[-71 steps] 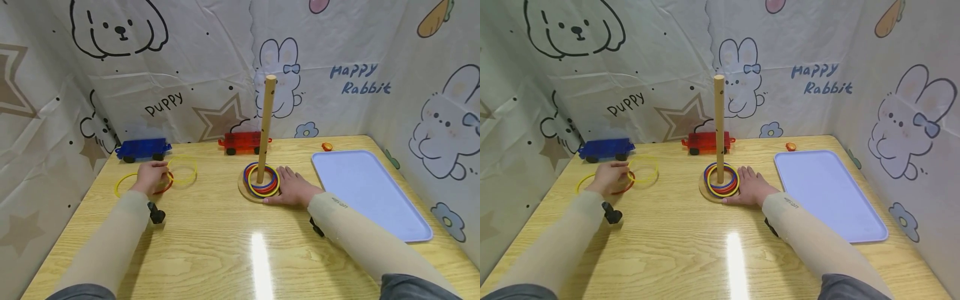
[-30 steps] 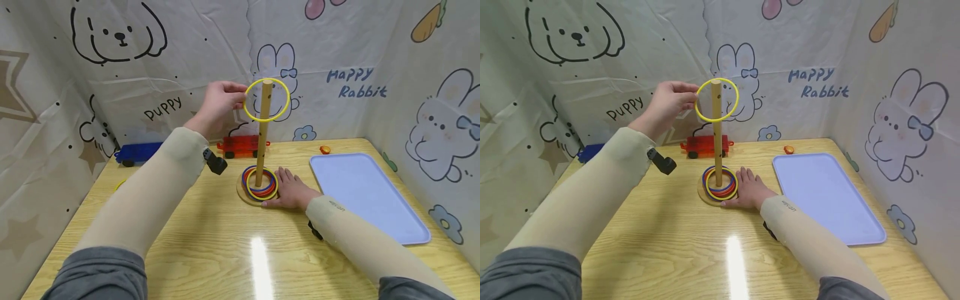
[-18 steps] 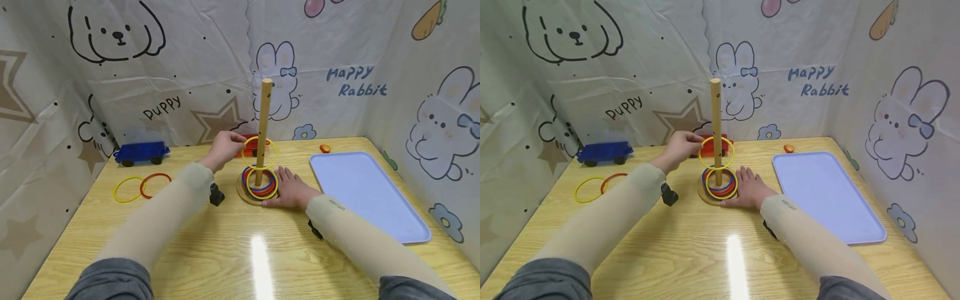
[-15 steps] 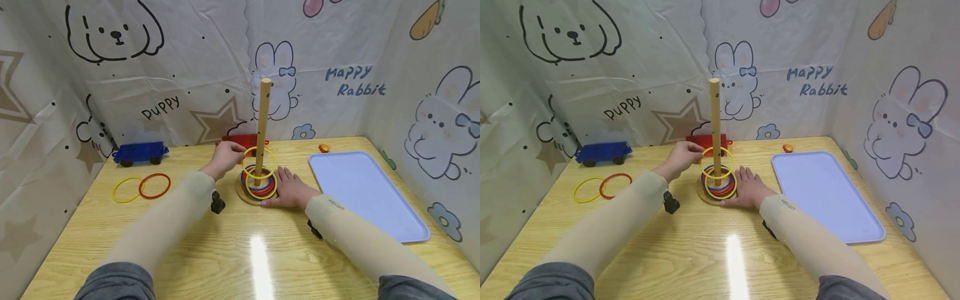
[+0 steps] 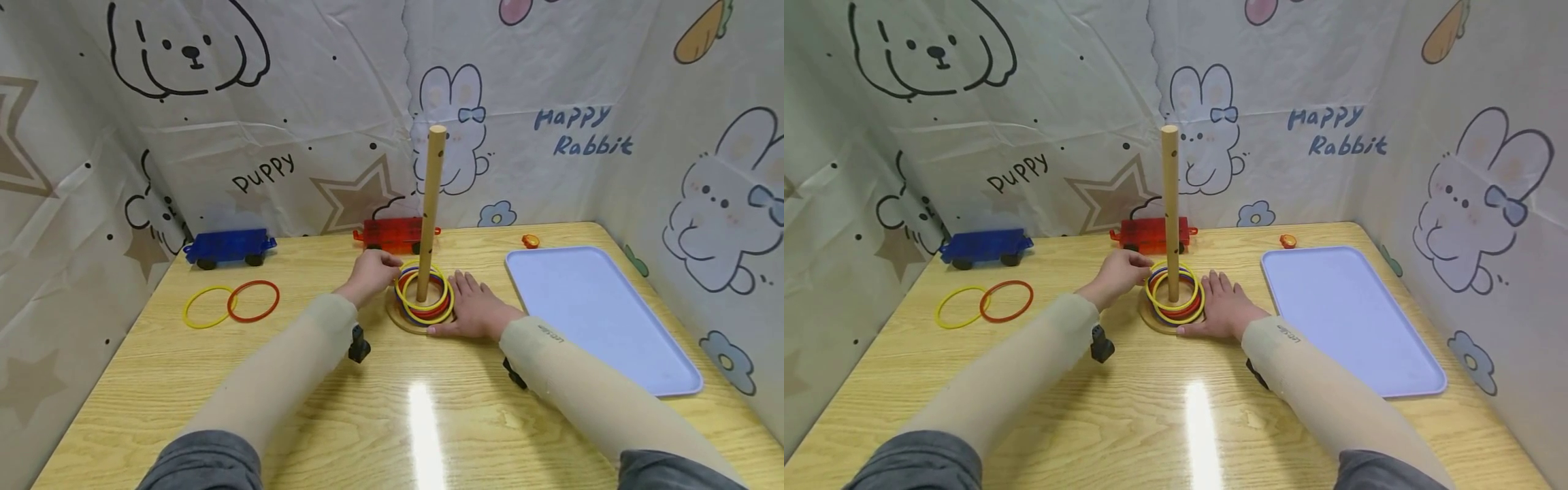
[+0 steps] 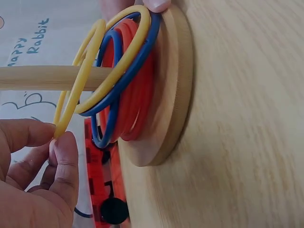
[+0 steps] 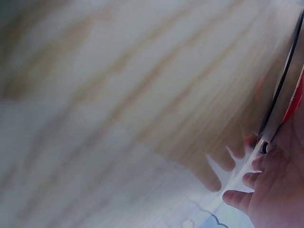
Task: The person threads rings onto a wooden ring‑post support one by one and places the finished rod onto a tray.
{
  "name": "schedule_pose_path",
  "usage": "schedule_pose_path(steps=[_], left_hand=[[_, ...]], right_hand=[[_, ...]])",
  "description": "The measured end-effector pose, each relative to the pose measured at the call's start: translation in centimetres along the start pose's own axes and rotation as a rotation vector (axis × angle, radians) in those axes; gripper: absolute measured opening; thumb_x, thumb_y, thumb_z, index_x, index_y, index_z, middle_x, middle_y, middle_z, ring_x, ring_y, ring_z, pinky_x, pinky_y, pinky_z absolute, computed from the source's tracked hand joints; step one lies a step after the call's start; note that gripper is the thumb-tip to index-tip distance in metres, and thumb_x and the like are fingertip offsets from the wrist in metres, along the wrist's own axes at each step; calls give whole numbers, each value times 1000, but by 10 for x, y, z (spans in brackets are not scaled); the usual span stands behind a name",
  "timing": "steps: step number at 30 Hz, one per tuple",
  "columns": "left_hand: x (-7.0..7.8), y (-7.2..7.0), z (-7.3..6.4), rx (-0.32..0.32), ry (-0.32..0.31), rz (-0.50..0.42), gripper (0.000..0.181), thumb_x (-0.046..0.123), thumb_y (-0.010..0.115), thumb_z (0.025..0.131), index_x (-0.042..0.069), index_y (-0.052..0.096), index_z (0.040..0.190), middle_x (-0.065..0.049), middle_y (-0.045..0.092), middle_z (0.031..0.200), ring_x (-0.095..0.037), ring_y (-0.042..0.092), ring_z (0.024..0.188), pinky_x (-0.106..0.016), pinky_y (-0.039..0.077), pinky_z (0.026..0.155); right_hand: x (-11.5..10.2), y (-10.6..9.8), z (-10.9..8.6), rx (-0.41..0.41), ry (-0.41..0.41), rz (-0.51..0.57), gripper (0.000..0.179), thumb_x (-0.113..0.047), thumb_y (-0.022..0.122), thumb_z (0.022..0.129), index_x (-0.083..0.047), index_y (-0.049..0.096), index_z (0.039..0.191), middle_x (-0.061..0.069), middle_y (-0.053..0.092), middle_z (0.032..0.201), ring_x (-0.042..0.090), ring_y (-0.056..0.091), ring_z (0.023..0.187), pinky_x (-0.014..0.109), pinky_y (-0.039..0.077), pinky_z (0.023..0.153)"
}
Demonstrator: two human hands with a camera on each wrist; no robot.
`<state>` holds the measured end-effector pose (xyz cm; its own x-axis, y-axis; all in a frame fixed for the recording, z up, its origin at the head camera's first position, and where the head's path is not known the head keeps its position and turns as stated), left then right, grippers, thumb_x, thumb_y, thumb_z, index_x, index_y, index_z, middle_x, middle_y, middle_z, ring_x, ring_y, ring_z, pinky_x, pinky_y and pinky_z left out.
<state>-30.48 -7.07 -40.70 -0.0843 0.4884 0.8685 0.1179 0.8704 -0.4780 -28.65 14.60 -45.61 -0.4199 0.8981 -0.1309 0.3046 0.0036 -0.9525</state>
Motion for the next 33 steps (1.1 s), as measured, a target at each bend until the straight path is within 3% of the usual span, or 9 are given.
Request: schedule_pose_path(steps=[8,13,25,29,33], left_hand=[[-8,-3,-4,3,0,-17,24,3,63,100,-4,72,121,-18,70,120,-28,70,100,-35,59,88],[-16,-22,-3,12,1,-104,29,5,61,102,-8,67,127,-22,66,125,-36,68,110,-39,57,96],[-65,-118,-7,11,-66,-358,46,11,54,108,-7,46,150,-26,44,151,-40,45,137,-46,41,114],[-81,-152,-16,31,-64,-343,51,16,54,109,-3,41,155,-22,42,154,-34,46,135,-45,39,116],[-98,-183,-28,69,-51,-276,55,23,57,108,-1,42,155,-9,51,142,-17,54,119,-36,45,110]], right_hand=[[-1,0,-1,2,-9,18,127,-85,52,86,11,12,160,33,9,166,48,9,153,62,18,122],[2,3,1,3,-13,30,132,-89,50,83,10,8,161,32,6,166,48,6,154,62,16,122],[-1,-3,-2,-21,-4,22,126,-81,55,89,11,7,160,33,7,166,48,6,154,61,16,122],[-1,-3,-3,-19,-4,16,126,-82,54,88,11,8,160,33,7,166,48,7,153,62,16,122],[-1,-3,-1,-21,-3,14,127,-83,54,88,11,8,160,33,8,166,48,8,153,61,17,122]])
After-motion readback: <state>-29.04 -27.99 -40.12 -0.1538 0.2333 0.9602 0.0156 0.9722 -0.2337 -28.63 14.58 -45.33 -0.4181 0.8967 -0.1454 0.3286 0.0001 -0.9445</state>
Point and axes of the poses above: each hand's wrist, its own z-axis towards the middle knuckle, its own y-axis out of the palm, x = y × z, the point moved 2 cm from there along z, towards the middle knuckle
